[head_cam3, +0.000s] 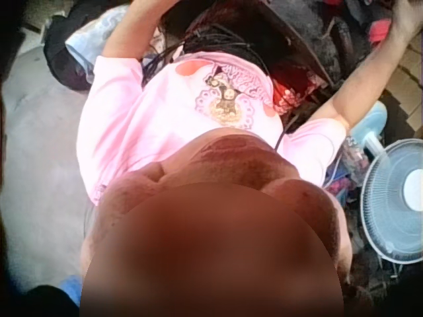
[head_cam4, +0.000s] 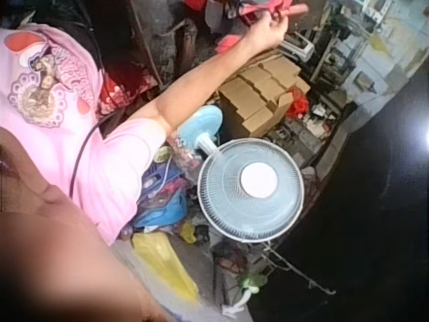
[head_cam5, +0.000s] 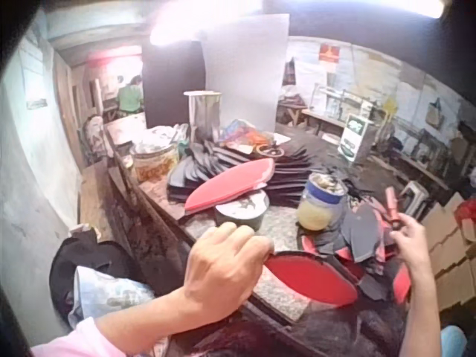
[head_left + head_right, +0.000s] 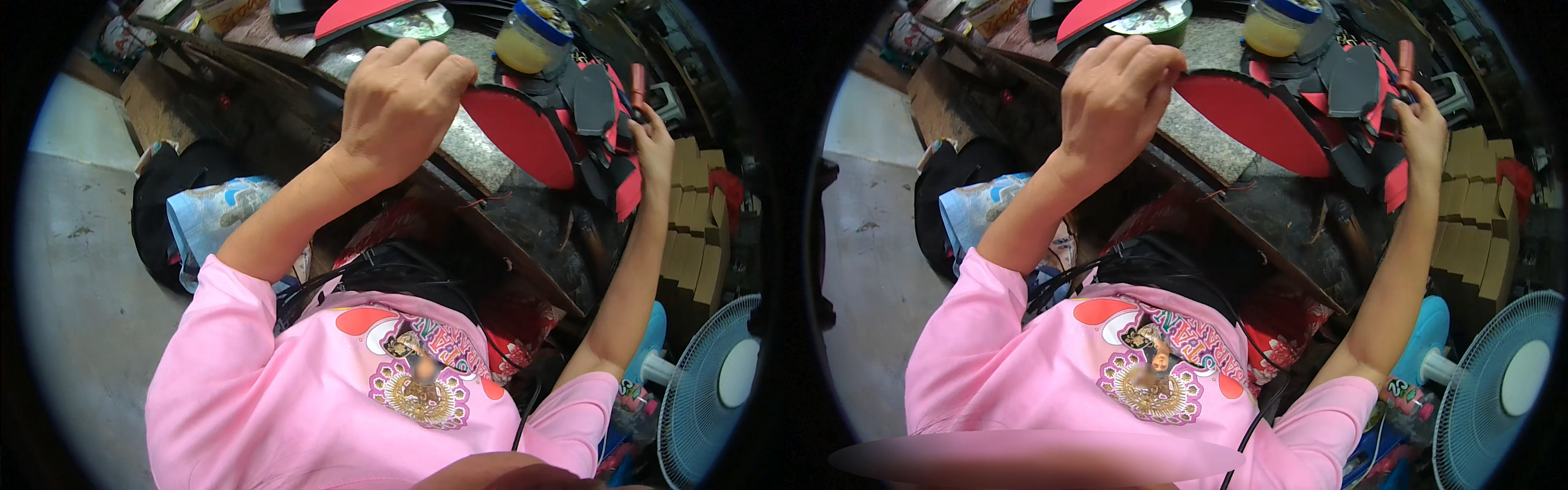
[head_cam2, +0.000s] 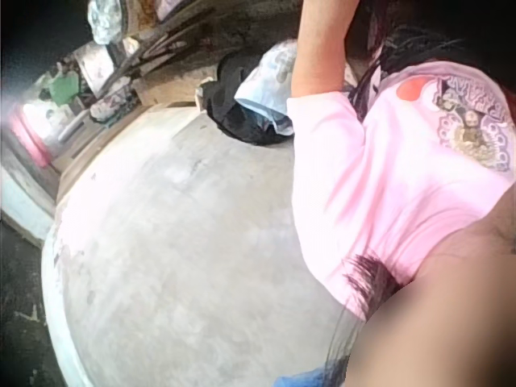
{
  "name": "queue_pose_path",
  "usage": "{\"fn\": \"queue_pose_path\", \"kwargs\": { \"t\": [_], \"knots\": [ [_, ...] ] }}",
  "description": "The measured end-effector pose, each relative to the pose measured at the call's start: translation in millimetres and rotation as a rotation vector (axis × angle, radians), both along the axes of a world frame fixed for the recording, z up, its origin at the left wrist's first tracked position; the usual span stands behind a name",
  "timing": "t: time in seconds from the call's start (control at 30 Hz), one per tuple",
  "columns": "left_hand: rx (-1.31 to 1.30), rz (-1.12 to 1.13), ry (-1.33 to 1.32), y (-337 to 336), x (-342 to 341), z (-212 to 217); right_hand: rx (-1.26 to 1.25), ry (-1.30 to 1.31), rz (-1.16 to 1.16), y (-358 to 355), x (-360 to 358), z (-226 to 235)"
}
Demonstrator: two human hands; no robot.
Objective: The person uses scissors to trim the edges of black and pink shoe sole pieces and then uses a red-handled knife to smooth and refine the edges. The person handles multiple sole pieces one at a time, flipping them and trimming along the contours.
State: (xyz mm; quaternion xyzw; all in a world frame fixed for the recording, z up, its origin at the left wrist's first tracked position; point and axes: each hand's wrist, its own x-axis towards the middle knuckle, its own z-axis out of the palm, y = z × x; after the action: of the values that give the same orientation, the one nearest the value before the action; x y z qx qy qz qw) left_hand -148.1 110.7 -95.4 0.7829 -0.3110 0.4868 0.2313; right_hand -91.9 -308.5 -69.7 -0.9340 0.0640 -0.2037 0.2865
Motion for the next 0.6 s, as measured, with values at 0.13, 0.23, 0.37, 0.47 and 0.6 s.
{"fn": "queue_pose_path", "kwargs": {
  "t": [0.13, 0.23, 0.37, 0.47, 0.6],
  "knots": [
    [-0.149, -0.074, -0.133, -2.7, 2.8, 22.7, -0.265, -0.174, -0.163, 34.7, -22.6, 6.5],
    [-0.231, -0.341, -0.104, -1.6, 12.5, 37.6, -0.085, -0.248, 0.067, 81.6, -54.4, 28.5],
    [-0.552, -0.756, 0.27, -45.2, 23.4, 35.4, 0.484, -0.033, 0.646, 132.3, -76.4, 43.8],
    [-0.833, -1.075, 0.555, -92.1, 33.9, 26.8, 0.853, 0.118, 0.787, 158.1, -80.7, 24.3],
    [-0.813, -1.133, 0.895, -104.1, 44.2, 5.3, 0.914, 0.206, 0.554, 159.0, -80.8, 5.1]
  ]
}}
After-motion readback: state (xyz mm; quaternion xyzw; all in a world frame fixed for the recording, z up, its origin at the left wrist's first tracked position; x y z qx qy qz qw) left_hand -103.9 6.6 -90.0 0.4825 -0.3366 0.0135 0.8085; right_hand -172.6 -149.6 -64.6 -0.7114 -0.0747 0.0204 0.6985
